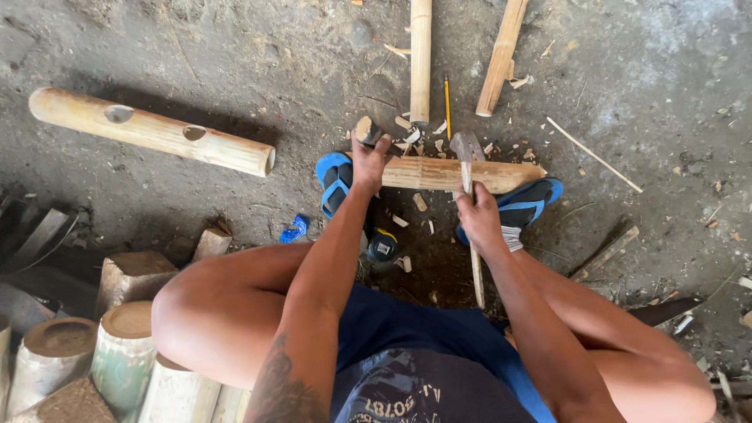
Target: The person sits on the floor and uses a chisel and hammer to carve circular holes into a bamboo pole. They repeatedly position the chisel, strike it with the hammer, and clear wood chips to enlarge the holes.
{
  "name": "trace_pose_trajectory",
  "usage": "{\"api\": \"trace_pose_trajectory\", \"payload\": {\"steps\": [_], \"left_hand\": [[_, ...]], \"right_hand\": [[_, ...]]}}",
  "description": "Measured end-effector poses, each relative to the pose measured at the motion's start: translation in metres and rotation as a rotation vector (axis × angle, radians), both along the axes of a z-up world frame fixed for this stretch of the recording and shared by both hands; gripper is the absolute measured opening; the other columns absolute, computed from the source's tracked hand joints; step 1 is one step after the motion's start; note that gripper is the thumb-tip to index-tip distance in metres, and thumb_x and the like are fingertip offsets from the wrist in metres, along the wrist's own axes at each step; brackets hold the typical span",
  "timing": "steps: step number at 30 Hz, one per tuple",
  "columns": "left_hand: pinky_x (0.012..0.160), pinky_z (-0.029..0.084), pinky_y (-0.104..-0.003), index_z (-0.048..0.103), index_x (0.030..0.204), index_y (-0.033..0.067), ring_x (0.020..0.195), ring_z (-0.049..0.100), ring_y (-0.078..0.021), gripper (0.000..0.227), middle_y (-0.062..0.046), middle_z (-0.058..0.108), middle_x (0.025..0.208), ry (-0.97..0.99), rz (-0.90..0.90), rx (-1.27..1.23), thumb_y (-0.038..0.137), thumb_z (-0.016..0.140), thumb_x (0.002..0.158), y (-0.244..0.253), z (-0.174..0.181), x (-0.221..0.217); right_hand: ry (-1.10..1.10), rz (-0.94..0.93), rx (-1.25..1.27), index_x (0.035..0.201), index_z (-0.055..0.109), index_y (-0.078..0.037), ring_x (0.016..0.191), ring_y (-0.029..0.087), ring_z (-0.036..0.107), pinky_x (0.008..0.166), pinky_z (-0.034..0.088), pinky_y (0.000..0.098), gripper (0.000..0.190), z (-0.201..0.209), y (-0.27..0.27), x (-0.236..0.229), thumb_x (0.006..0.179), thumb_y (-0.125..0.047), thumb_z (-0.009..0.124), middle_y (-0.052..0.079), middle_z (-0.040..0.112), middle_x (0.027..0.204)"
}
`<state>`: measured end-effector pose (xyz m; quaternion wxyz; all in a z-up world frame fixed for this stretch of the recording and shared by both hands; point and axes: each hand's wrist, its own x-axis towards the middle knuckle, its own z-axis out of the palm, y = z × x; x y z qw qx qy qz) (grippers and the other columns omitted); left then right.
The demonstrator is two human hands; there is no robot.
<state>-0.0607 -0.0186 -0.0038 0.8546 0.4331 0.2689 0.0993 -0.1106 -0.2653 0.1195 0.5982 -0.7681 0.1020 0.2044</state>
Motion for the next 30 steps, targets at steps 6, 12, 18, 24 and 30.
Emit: {"api": "trace_pose_trajectory", "payload": {"steps": [6,12,18,24,30], "left_hand": [[0.074,0.059,-0.039,0.045,0.128,0.0178,0.102,0.067,-0.0203,0.048,-0.004,0.064,0.118,0.028,0.005,0.046,0.003,0.071,0.091,-0.007,-0.007,-0.014],[0.072,0.06,-0.038,0.046,0.125,0.0158,0.103,0.069,-0.0209,0.043,-0.006,0.064,0.122,-0.013,-0.001,0.038,0.003,0.071,0.092,-0.004,-0.007,-0.017],[0.07,0.062,-0.037,0.046,0.127,0.015,0.099,0.067,-0.0206,0.046,-0.006,0.062,0.121,-0.011,-0.037,0.031,0.004,0.071,0.09,-0.006,-0.013,-0.017],[0.091,0.055,-0.033,0.046,0.134,0.0099,0.102,0.065,-0.0179,0.051,-0.007,0.068,0.116,-0.021,-0.003,0.313,0.003,0.073,0.091,-0.015,-0.018,0.001],[0.093,0.055,-0.031,0.052,0.128,0.0061,0.102,0.067,-0.0166,0.048,-0.008,0.069,0.112,-0.032,-0.537,0.653,0.006,0.075,0.087,0.0,0.014,0.015]], "right_hand": [[-0.06,0.042,-0.012,0.115,0.063,-0.003,0.053,0.006,0.045,0.047,0.036,0.0255,0.017,-0.004,-0.01,-0.007,0.1,-0.012,0.061,-0.003,0.051,0.068],[-0.006,0.026,0.007,0.117,0.062,-0.004,0.051,0.006,0.044,0.045,0.034,0.0252,0.018,-0.01,-0.008,-0.008,0.1,-0.01,0.059,-0.004,0.05,0.067],[0.025,0.019,0.003,0.116,0.062,-0.004,0.052,0.005,0.044,0.045,0.034,0.0248,0.017,-0.017,-0.006,-0.008,0.099,-0.009,0.059,-0.004,0.051,0.068],[0.035,0.033,-0.017,0.115,0.063,-0.003,0.052,0.006,0.044,0.045,0.034,0.0253,0.017,-0.016,-0.003,-0.006,0.099,-0.009,0.06,-0.003,0.051,0.068],[-0.012,0.086,-0.012,0.116,0.062,-0.002,0.054,0.006,0.046,0.046,0.036,0.0261,0.018,0.002,-0.001,-0.003,0.1,-0.009,0.059,-0.002,0.053,0.07]]}}
